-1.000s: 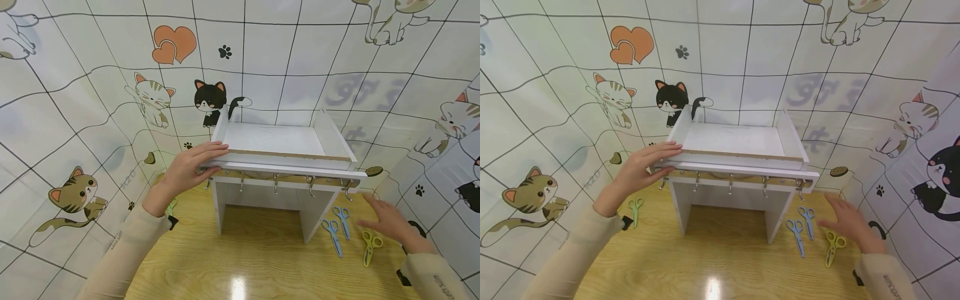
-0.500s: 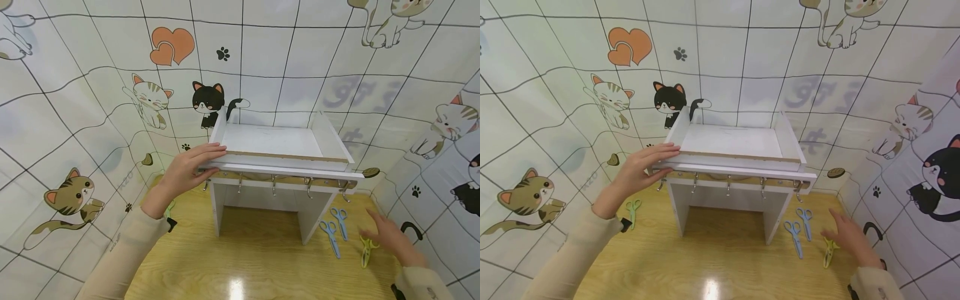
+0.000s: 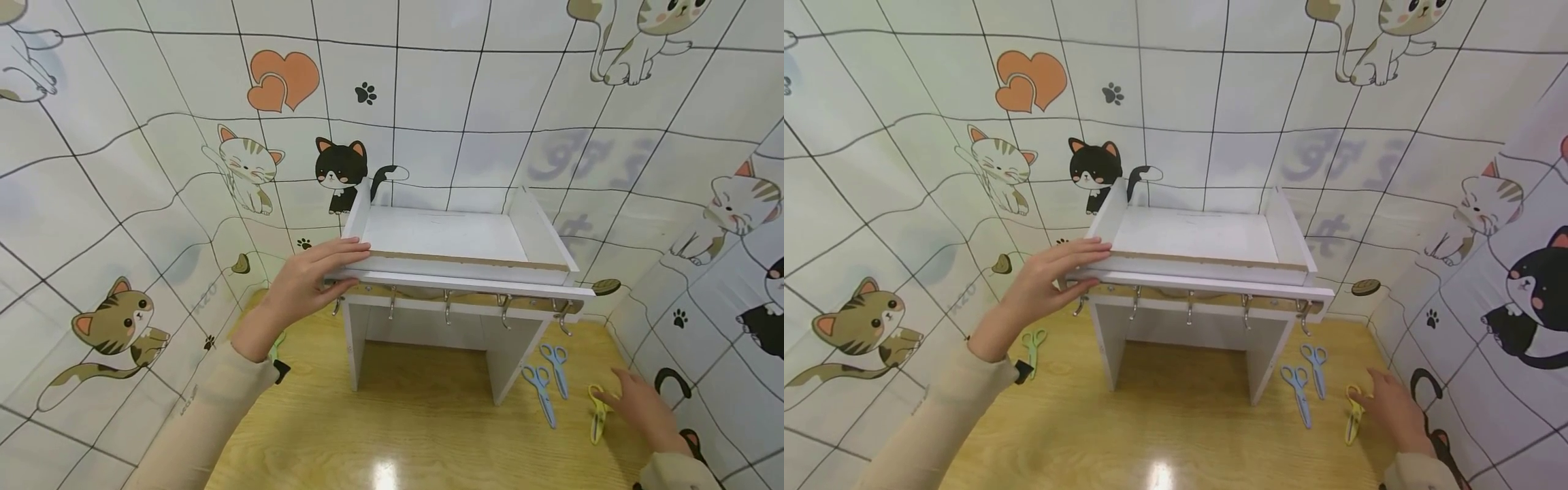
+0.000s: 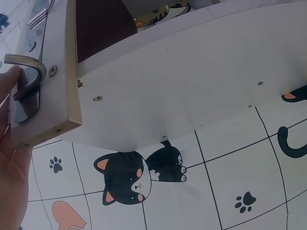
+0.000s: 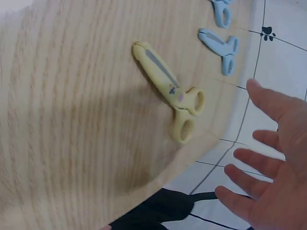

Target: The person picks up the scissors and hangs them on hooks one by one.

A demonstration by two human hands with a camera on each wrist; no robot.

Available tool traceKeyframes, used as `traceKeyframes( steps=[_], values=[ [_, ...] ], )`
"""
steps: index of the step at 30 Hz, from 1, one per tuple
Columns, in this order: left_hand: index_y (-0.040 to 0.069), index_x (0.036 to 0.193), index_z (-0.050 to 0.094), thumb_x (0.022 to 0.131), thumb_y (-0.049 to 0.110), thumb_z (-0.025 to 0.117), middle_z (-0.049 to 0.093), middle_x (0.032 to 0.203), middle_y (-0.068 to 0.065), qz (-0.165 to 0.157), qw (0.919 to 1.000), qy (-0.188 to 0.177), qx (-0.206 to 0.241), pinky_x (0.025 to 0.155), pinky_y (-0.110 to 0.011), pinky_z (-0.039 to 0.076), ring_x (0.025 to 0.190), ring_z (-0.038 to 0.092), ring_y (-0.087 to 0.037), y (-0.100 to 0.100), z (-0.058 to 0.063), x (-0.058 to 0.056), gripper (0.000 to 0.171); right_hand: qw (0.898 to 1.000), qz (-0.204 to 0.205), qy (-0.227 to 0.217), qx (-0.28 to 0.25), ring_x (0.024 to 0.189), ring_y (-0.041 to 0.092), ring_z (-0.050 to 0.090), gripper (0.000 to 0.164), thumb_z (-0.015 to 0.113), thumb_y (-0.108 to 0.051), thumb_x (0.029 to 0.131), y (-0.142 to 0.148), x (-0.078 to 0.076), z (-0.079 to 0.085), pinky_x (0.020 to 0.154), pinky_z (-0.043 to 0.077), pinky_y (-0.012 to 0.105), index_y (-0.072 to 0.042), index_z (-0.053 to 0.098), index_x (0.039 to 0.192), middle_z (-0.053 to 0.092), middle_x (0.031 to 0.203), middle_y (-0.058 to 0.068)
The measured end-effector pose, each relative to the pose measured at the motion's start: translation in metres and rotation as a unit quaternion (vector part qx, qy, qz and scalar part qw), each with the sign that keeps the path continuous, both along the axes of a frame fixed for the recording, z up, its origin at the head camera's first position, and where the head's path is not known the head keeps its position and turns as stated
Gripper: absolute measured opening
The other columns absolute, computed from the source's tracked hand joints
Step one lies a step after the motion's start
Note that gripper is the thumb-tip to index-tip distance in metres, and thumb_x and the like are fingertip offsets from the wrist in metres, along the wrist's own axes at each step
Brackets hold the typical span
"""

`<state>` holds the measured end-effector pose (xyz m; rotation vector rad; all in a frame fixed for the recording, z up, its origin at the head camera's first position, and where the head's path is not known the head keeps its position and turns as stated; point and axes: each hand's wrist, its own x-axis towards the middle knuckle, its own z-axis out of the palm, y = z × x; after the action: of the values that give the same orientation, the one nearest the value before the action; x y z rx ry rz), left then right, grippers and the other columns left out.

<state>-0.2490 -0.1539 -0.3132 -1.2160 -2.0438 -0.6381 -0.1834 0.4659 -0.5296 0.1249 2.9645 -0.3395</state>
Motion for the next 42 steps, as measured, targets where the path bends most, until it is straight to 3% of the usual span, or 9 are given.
traceKeyframes(
  steps=[10, 16, 22, 26, 29, 31, 34, 37, 42],
  values=[
    [0.012, 0.131, 0.067, 0.083, 0.011, 0.08, 0.067, 0.133, -0.005, -0.003, 1.0, 0.002, 0.004, 0.114, -0.02, 0.043, 0.128, 0.061, -0.022, 0.0, -0.002, 0.0, 0.049, 0.995, -0.088, -0.038, -0.001, 0.104, 0.06, 0.055, 0.095, 0.059, -0.066, 0.089, 0.01, 0.008, -0.013, 0.073, 0.052, 0.065, 0.02, 0.047, 0.13, 0.053, 0.123, 0.043],
    [0.012, 0.131, 0.066, 0.082, 0.01, 0.081, 0.067, 0.133, -0.006, -0.002, 1.0, 0.003, 0.009, 0.113, -0.02, 0.043, 0.128, 0.061, -0.023, 0.0, -0.002, 0.001, 0.052, 0.993, -0.107, -0.05, 0.003, 0.094, 0.053, 0.062, 0.091, 0.06, -0.063, 0.091, 0.013, 0.007, -0.017, 0.064, 0.054, 0.054, 0.02, 0.05, 0.127, 0.059, 0.117, 0.04],
    [0.013, 0.131, 0.067, 0.081, 0.01, 0.082, 0.068, 0.132, -0.006, 0.002, 0.9999, -0.001, 0.014, 0.111, -0.02, 0.045, 0.127, 0.062, -0.023, 0.0, -0.002, 0.001, 0.052, 0.991, -0.116, -0.061, 0.004, 0.09, 0.049, 0.064, 0.087, 0.058, -0.061, 0.092, 0.015, 0.005, -0.022, 0.062, 0.054, 0.052, 0.02, 0.053, 0.123, 0.06, 0.115, 0.039],
    [0.013, 0.131, 0.067, 0.081, 0.01, 0.082, 0.068, 0.132, -0.006, 0.0, 0.9999, -0.004, 0.015, 0.112, -0.02, 0.044, 0.127, 0.061, -0.023, 0.001, -0.003, 0.0, 0.052, 0.99, -0.12, -0.069, -0.013, 0.074, 0.036, 0.062, 0.075, 0.058, -0.058, 0.094, 0.015, 0.006, -0.027, 0.057, 0.051, 0.045, 0.016, 0.062, 0.104, 0.064, 0.092, 0.031],
    [0.013, 0.13, 0.067, 0.081, 0.01, 0.082, 0.068, 0.132, -0.006, -0.003, 0.9998, -0.004, 0.017, 0.114, -0.02, 0.043, 0.128, 0.061, -0.023, 0.001, -0.004, 0.001, 0.052, 0.987, -0.13, -0.08, -0.042, 0.062, 0.023, 0.05, 0.062, 0.058, -0.058, 0.093, 0.013, 0.005, -0.033, 0.052, 0.041, 0.035, 0.002, 0.061, 0.08, 0.054, 0.069, 0.013],
    [0.012, 0.13, 0.067, 0.08, 0.009, 0.082, 0.068, 0.131, -0.006, -0.004, 0.9998, -0.003, 0.019, 0.114, -0.02, 0.043, 0.127, 0.061, -0.023, 0.001, -0.004, 0.001, 0.052, 0.984, -0.142, -0.088, -0.059, 0.058, 0.018, 0.041, 0.057, 0.058, -0.06, 0.091, 0.011, 0.005, -0.036, 0.051, 0.034, 0.031, -0.008, 0.052, 0.069, 0.043, 0.062, 0.004],
    [0.012, 0.13, 0.067, 0.081, 0.009, 0.082, 0.068, 0.131, -0.006, -0.005, 0.9997, -0.004, 0.022, 0.114, -0.021, 0.043, 0.128, 0.061, -0.023, 0.001, -0.005, 0.001, 0.051, 0.98, -0.163, -0.089, -0.066, 0.055, 0.013, 0.031, 0.059, 0.059, -0.065, 0.088, 0.006, 0.005, -0.039, 0.049, 0.028, 0.027, -0.015, 0.041, 0.063, 0.032, 0.059, -0.003],
    [0.012, 0.13, 0.067, 0.081, 0.01, 0.082, 0.068, 0.131, -0.006, -0.004, 0.9998, -0.006, 0.021, 0.114, -0.021, 0.043, 0.128, 0.061, -0.023, 0.001, -0.004, 0.003, 0.051, 0.979, -0.175, -0.088, -0.054, 0.055, 0.011, 0.026, 0.062, 0.06, -0.069, 0.086, 0.0, 0.006, -0.04, 0.049, 0.026, 0.025, -0.016, 0.039, 0.061, 0.029, 0.059, -0.004],
    [0.011, 0.13, 0.067, 0.082, 0.01, 0.081, 0.067, 0.132, -0.007, -0.003, 0.9998, -0.006, 0.017, 0.114, -0.023, 0.043, 0.129, 0.06, -0.023, 0.001, -0.002, 0.002, 0.051, 0.978, -0.186, -0.093, -0.034, 0.059, 0.018, 0.04, 0.055, 0.063, -0.057, 0.088, -0.008, 0.008, -0.04, 0.052, 0.038, 0.032, -0.006, 0.052, 0.069, 0.037, 0.063, 0.003]
  ],
)
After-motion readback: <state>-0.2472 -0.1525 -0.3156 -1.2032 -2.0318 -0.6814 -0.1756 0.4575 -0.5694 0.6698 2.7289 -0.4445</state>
